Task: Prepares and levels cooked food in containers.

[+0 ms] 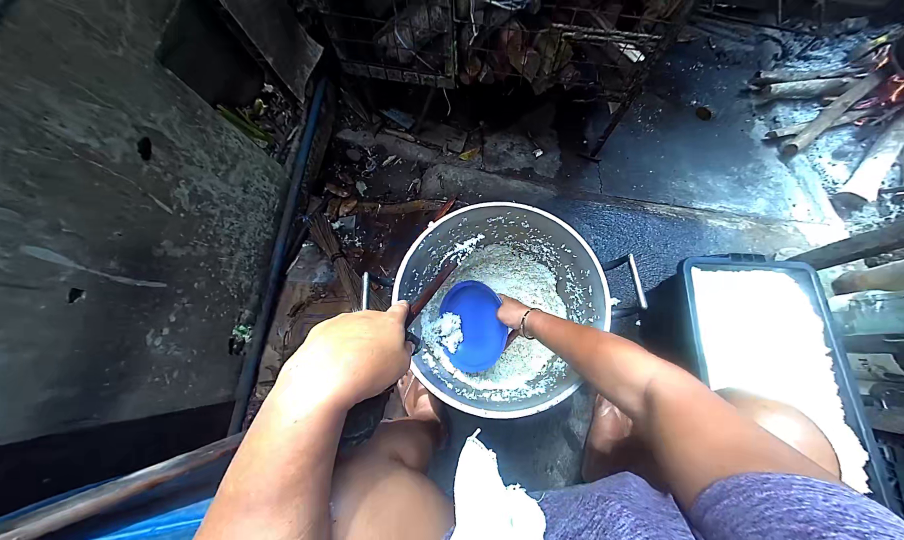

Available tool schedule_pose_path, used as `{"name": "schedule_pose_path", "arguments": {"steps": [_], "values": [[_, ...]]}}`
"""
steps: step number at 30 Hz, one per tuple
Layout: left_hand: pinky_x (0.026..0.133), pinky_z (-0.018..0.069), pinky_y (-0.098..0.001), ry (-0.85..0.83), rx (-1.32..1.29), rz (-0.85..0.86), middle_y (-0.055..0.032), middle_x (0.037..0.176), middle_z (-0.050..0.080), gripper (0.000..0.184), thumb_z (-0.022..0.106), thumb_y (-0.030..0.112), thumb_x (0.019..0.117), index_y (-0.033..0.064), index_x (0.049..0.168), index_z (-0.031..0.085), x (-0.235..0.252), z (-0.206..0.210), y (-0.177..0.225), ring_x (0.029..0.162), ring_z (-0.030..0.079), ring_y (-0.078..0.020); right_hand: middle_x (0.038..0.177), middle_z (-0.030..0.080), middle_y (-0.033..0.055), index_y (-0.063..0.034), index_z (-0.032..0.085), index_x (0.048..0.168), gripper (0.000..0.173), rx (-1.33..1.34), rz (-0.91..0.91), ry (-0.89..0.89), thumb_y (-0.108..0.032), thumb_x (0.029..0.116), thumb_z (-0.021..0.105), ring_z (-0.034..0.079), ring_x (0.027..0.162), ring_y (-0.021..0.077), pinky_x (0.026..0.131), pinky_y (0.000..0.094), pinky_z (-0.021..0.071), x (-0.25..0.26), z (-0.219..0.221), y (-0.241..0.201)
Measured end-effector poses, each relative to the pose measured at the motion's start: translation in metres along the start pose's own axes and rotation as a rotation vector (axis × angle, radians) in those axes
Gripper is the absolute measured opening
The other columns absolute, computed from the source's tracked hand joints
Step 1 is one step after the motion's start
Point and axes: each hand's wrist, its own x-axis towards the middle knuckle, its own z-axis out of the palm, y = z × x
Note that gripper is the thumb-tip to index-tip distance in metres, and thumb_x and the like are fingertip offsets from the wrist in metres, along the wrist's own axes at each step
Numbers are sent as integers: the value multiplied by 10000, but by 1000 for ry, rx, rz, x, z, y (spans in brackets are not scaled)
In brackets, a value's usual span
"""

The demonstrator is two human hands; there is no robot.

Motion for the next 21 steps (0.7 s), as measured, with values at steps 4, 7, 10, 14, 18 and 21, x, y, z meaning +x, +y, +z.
{"name": "schedule_pose_path", "arguments": {"steps": [4,7,10,14,18,21], "values": [[884,518,-604,-7,5,2,-141,1088,711,518,579,416,1025,218,1495,492,2,-3,4,1068,675,-357,1293,587,258,-112,431,1482,484,367,148,74,-10,1009,442,662,1077,411,784,625,578,-2,-16,7],[883,520,-601,-6,0,14,-134,1097,710,501,576,416,1023,219,1478,503,-1,-4,6,1073,676,-349,1348,593,274,-80,433,1452,393,655,256,182,-127,1062,418,684,1096,432,800,611,600,-3,-20,8],[897,518,-603,-11,3,22,-138,1121,707,522,570,415,1021,226,1500,483,-2,-2,5,1094,670,-354,1366,588,271,-98,435,1471,410,825,298,323,-265,1096,431,678,1114,434,809,607,602,7,-16,14],[929,504,-610,-38,-9,19,-144,1161,702,558,558,403,1029,224,1544,442,-2,1,-1,1131,659,-358,1497,439,297,-127,147,1597,612,891,276,513,-193,1080,467,609,1222,476,822,646,588,17,1,3],[942,506,-601,-34,-19,19,-142,1170,706,600,545,406,1036,242,1591,385,-5,3,-8,1138,658,-356,1506,447,276,-124,117,1615,673,851,221,530,-139,1057,494,603,1246,441,850,609,588,39,18,-26],[944,508,-599,-36,-14,16,-143,1169,707,618,536,421,1040,250,1607,358,-6,5,-13,1135,661,-357,1507,452,268,-113,102,1610,719,837,210,538,-168,1025,516,604,1248,442,845,626,593,65,21,-38]]}}
